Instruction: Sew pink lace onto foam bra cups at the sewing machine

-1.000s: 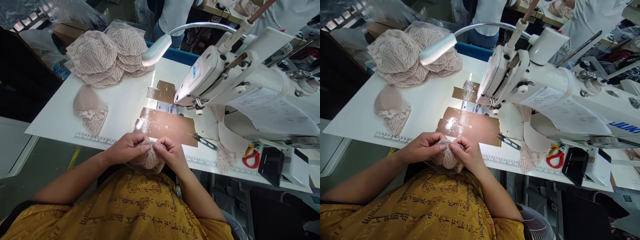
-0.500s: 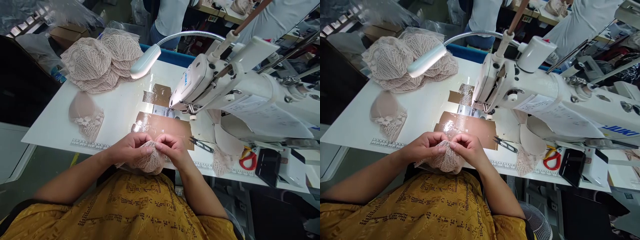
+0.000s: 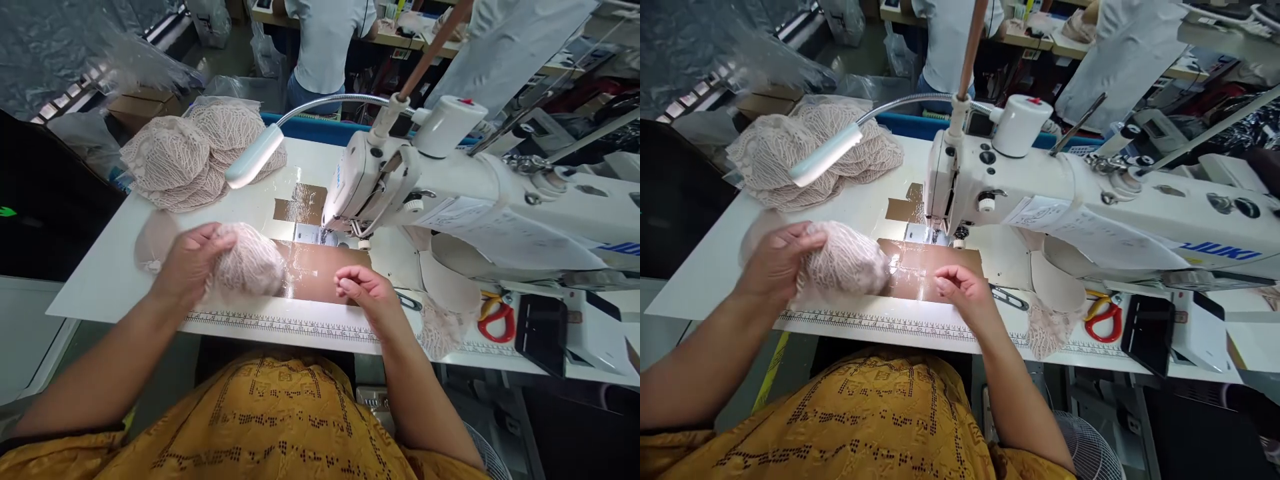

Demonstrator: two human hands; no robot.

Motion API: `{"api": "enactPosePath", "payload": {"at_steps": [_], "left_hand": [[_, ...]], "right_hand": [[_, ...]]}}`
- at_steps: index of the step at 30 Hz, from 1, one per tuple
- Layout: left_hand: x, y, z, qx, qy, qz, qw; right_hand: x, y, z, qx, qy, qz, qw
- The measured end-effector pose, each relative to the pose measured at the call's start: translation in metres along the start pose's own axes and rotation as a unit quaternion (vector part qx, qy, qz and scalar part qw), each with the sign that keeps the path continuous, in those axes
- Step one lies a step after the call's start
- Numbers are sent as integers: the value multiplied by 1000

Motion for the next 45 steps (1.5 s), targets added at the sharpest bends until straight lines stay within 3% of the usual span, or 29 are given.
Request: {"api": "enactPosePath", "payload": {"at_steps": [2,3,5,6,9,12,14,17,19,21,25,34,45], "left_hand": [[9,-33,7,151,-78,-147,974],[10,-44,-6,242,-83,-224,940],[6,-42,-62,408,-1,-351,843],[2,-28,-95,483,65,-387,783],[-7,9,-153,514,129,-402,747],[-25,30,-178,535,178,-417,713],[-29,31,-173,538,190,-416,708],[-24,25,-157,483,225,-403,744],[-18,20,-149,418,239,-409,775],[-12,18,-146,383,229,-442,778],[-1,26,-150,388,202,-492,753],[24,32,-157,393,211,-504,740],[31,30,-157,381,225,-517,733]], "right_hand": [[-1,7,18,-53,-27,23,998],[0,10,22,-86,-30,33,995],[3,19,19,-156,-19,55,986],[6,23,14,-192,-9,71,979],[17,34,-7,-293,13,148,944],[24,28,-27,-402,34,210,890],[26,15,-33,-489,38,220,844],[25,3,-38,-583,34,232,778],[23,1,-41,-609,38,248,752],[24,2,-43,-623,34,256,738],[31,4,-41,-631,10,254,733],[43,3,-36,-632,-28,246,735],[44,1,-37,-647,-22,231,726]]}}
Point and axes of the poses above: each hand's wrist, its own x-axis towards the middle knuckle, its own z-axis out of the back of the hand, y = z × x, the point moved 9 cm from there along x, towards the middle knuckle, and after that the axes turned 10 degrees about -y, right-handed, at the moved point
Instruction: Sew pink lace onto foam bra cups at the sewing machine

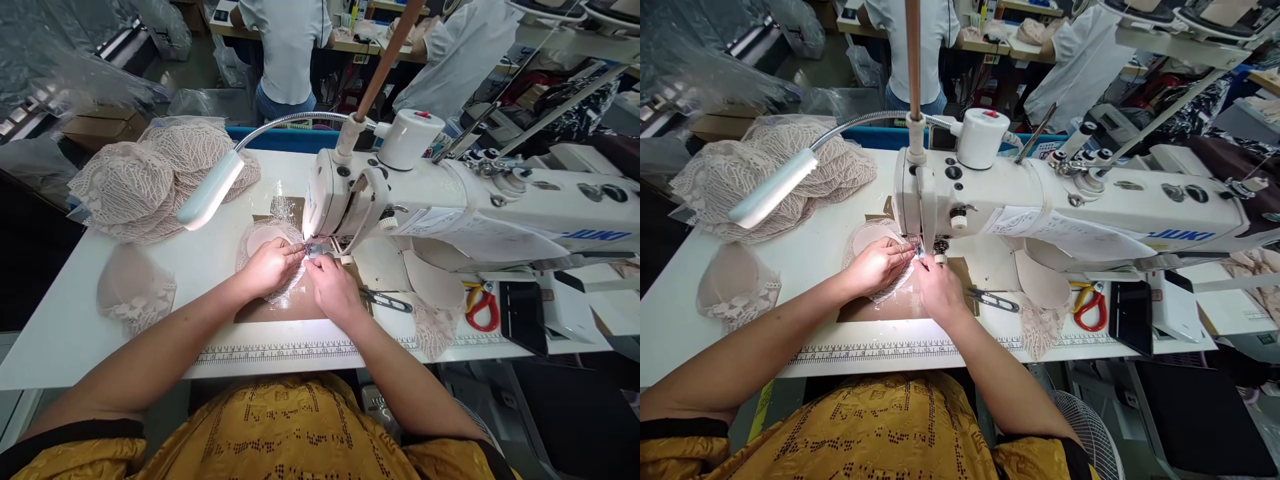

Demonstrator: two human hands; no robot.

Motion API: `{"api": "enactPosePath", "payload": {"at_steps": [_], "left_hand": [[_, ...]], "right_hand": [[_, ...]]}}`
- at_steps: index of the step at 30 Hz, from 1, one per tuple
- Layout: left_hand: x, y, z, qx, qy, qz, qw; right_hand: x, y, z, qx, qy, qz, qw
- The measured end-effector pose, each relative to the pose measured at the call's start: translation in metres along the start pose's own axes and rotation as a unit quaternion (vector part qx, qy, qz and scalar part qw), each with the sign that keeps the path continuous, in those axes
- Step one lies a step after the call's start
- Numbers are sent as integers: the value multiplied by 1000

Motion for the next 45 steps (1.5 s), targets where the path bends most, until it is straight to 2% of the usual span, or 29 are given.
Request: {"api": "enactPosePath", "payload": {"at_steps": [13,16,19,21,23,25,27,28,29,31,34,37,40,41,43,45], "left_hand": [[-2,6,4,35,12,66,997],[-2,5,3,68,37,81,994],[-5,4,5,105,71,127,984],[-11,5,14,120,86,169,974],[-23,5,28,111,100,202,968],[-42,6,52,87,88,214,969],[-71,15,88,94,30,226,969],[-90,25,112,127,-19,251,959],[-114,39,136,176,-66,292,938],[-171,67,176,274,-121,397,867],[-233,83,203,301,-160,440,831],[-260,69,208,292,-175,442,830],[-252,29,208,246,-225,403,852],[-243,11,209,222,-257,371,864],[-216,-24,202,165,-290,289,897],[-185,-55,184,93,-280,206,933]], "right_hand": [[-4,-4,11,58,-49,-11,997],[-4,-3,14,66,-62,-12,996],[-5,-2,14,77,-80,4,994],[-7,-3,13,82,-96,19,992],[-7,-6,11,86,-111,34,990],[-8,-9,8,89,-119,44,988],[-10,-12,7,97,-120,41,987],[-10,-13,6,100,-118,37,987],[-11,-14,5,104,-115,33,987],[-11,-14,3,109,-109,25,988],[-9,-16,3,126,-103,11,987],[-11,-16,12,200,-103,-7,974],[-20,-7,23,329,-73,-46,940],[-23,-1,25,381,-54,-63,921],[-29,19,31,500,-36,-93,860],[-33,51,38,611,-15,-76,788]]}}
Point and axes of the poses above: each hand's wrist, its own x-axis towards the middle knuckle, its own z-axis out of the back of the hand, y = z × x, the point moved 9 cm from there along x, towards the middle knuckle, and after that the axes turned 10 degrees about -y, right-handed, at the moved point
